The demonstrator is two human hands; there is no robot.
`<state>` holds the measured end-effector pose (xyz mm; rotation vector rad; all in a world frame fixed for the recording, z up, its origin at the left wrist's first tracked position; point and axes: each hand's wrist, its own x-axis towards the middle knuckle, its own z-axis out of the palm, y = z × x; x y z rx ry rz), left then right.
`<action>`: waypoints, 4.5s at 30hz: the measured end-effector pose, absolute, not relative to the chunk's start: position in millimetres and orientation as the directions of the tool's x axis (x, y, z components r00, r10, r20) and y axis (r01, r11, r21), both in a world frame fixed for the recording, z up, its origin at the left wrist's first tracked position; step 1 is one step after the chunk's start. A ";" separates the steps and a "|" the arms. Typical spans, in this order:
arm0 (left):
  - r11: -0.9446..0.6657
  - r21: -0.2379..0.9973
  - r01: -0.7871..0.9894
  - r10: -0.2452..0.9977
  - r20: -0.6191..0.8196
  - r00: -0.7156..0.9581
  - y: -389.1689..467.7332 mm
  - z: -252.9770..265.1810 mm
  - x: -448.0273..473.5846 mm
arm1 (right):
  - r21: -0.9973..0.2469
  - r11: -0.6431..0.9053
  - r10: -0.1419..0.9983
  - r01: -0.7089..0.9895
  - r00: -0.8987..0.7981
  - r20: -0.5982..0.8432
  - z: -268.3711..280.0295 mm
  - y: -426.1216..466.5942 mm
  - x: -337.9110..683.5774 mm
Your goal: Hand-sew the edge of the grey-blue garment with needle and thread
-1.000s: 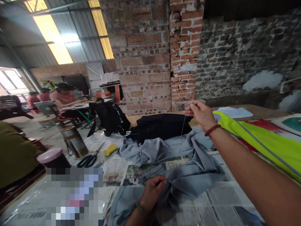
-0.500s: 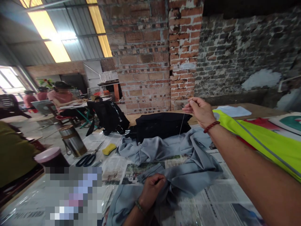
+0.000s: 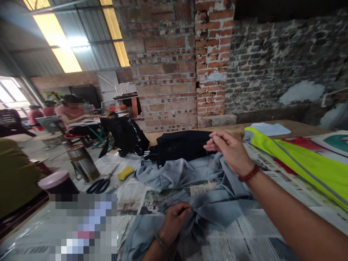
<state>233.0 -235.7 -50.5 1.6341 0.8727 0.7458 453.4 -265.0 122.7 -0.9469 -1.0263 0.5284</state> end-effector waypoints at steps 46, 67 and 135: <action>-0.117 0.991 0.067 0.861 0.068 0.504 -239.0 -43.2 228.8 | -0.963 -0.259 0.933 0.069 0.275 -0.231 -67.8 -331.3 331.0; -0.140 0.986 0.087 0.866 0.079 0.494 -239.4 -44.5 229.2 | -0.965 -0.254 0.931 0.059 0.286 -0.227 -71.1 -329.6 331.6; -0.214 0.974 0.068 0.807 0.138 0.574 -237.2 -44.8 228.9 | -0.951 -0.282 0.959 0.125 0.009 -0.283 6.5 -266.2 387.6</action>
